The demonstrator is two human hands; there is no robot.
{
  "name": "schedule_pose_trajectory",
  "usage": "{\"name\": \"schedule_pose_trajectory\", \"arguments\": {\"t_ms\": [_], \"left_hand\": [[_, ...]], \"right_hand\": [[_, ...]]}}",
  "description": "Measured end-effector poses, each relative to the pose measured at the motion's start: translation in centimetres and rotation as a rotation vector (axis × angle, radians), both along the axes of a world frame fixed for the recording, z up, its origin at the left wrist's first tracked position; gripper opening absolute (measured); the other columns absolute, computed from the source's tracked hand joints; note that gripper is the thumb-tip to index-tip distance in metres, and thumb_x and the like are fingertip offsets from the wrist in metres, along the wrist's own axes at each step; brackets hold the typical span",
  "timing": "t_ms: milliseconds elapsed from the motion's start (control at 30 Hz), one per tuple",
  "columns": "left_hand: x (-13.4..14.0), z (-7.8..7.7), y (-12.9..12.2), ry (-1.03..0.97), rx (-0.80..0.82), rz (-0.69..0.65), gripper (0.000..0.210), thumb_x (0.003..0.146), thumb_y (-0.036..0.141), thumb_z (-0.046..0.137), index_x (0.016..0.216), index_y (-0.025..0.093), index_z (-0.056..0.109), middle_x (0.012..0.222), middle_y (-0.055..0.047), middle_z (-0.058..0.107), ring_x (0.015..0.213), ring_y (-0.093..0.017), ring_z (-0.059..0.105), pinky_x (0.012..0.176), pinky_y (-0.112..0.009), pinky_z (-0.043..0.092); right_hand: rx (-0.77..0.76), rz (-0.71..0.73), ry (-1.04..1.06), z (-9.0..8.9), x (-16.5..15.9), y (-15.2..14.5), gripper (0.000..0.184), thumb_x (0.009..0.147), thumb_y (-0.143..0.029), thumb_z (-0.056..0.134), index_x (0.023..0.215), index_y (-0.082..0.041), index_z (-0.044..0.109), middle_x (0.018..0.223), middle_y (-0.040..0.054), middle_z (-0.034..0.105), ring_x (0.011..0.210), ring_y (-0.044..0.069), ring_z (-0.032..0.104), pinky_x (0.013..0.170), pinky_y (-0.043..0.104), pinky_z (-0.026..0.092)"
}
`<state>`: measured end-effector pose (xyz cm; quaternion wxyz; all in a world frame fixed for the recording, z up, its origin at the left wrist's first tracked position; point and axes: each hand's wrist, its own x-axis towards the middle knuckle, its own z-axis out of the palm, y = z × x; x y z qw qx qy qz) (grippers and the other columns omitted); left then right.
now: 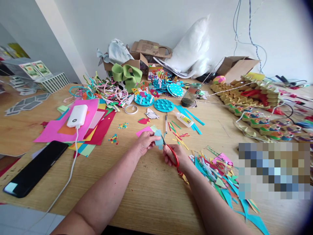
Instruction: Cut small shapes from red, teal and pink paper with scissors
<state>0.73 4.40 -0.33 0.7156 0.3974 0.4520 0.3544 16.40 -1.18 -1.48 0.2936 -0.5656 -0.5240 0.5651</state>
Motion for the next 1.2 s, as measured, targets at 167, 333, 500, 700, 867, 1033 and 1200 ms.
{"name": "schedule_pose_trajectory", "arguments": {"t_ms": [167, 333, 500, 700, 867, 1033, 1200], "left_hand": [[-0.06, -0.03, 0.09, 0.016, 0.007, -0.045, 0.033, 0.051, 0.034, 0.077, 0.064, 0.013, 0.056, 0.048, 0.005, 0.047, 0.037, -0.002, 0.034, 0.034, -0.017, 0.012], [-0.11, -0.01, 0.07, 0.022, -0.003, -0.047, 0.033, 0.052, 0.035, 0.078, 0.064, 0.013, 0.057, 0.048, 0.005, 0.047, 0.037, -0.002, 0.034, 0.034, -0.017, 0.012], [-0.1, 0.11, -0.01, 0.014, -0.006, -0.044, 0.033, 0.053, 0.035, 0.078, 0.064, 0.013, 0.057, 0.048, 0.005, 0.047, 0.037, -0.002, 0.034, 0.035, -0.017, 0.012], [-0.08, 0.14, 0.0, 0.012, -0.007, -0.05, 0.033, 0.051, 0.035, 0.078, 0.064, 0.013, 0.057, 0.048, 0.005, 0.047, 0.037, -0.002, 0.034, 0.035, -0.017, 0.011], [-0.06, 0.13, -0.03, 0.011, -0.009, -0.042, 0.034, 0.05, 0.034, 0.078, 0.066, 0.013, 0.057, 0.049, 0.005, 0.048, 0.038, -0.002, 0.034, 0.035, -0.017, 0.012], [0.01, 0.13, -0.15, 0.005, -0.014, -0.008, 0.03, 0.053, 0.031, 0.076, 0.067, 0.014, 0.057, 0.05, 0.005, 0.048, 0.038, -0.003, 0.035, 0.035, -0.017, 0.012], [0.01, 0.11, -0.11, 0.004, -0.018, -0.001, 0.026, 0.055, 0.03, 0.074, 0.065, 0.014, 0.055, 0.048, 0.005, 0.047, 0.038, -0.003, 0.036, 0.035, -0.017, 0.012]], "right_hand": [[0.006, 0.012, 0.003, -0.17, 0.07, 0.06, 0.048, 0.074, -0.062, 0.06, 0.061, -0.016, 0.053, 0.045, -0.001, 0.055, 0.033, 0.008, 0.047, 0.034, 0.017, 0.032], [0.003, 0.014, -0.011, 0.07, 0.02, 0.07, 0.049, 0.073, -0.063, 0.06, 0.059, -0.017, 0.052, 0.044, -0.001, 0.055, 0.033, 0.008, 0.046, 0.034, 0.018, 0.031], [-0.003, 0.017, -0.011, 0.44, 0.01, -0.05, 0.049, 0.072, -0.063, 0.061, 0.057, -0.017, 0.051, 0.044, -0.0011, 0.055, 0.033, 0.008, 0.046, 0.034, 0.017, 0.03], [0.001, 0.017, -0.003, 0.23, 0.11, -0.03, 0.05, 0.071, -0.063, 0.062, 0.058, -0.017, 0.05, 0.044, -0.0013, 0.055, 0.032, 0.007, 0.046, 0.033, 0.017, 0.029], [-0.009, 0.013, 0.007, 0.4, 0.05, -0.02, 0.05, 0.07, -0.063, 0.063, 0.057, -0.017, 0.05, 0.043, -0.0013, 0.055, 0.031, 0.008, 0.045, 0.033, 0.018, 0.028], [-0.012, 0.012, 0.014, 0.54, 0.04, -0.06, 0.048, 0.071, -0.061, 0.064, 0.056, -0.017, 0.05, 0.043, -0.0016, 0.055, 0.031, 0.007, 0.045, 0.033, 0.017, 0.028], [-0.015, 0.009, 0.003, 0.28, 0.09, -0.01, 0.049, 0.072, -0.062, 0.062, 0.058, -0.017, 0.05, 0.043, -0.0021, 0.054, 0.031, 0.007, 0.044, 0.033, 0.018, 0.029]]}}
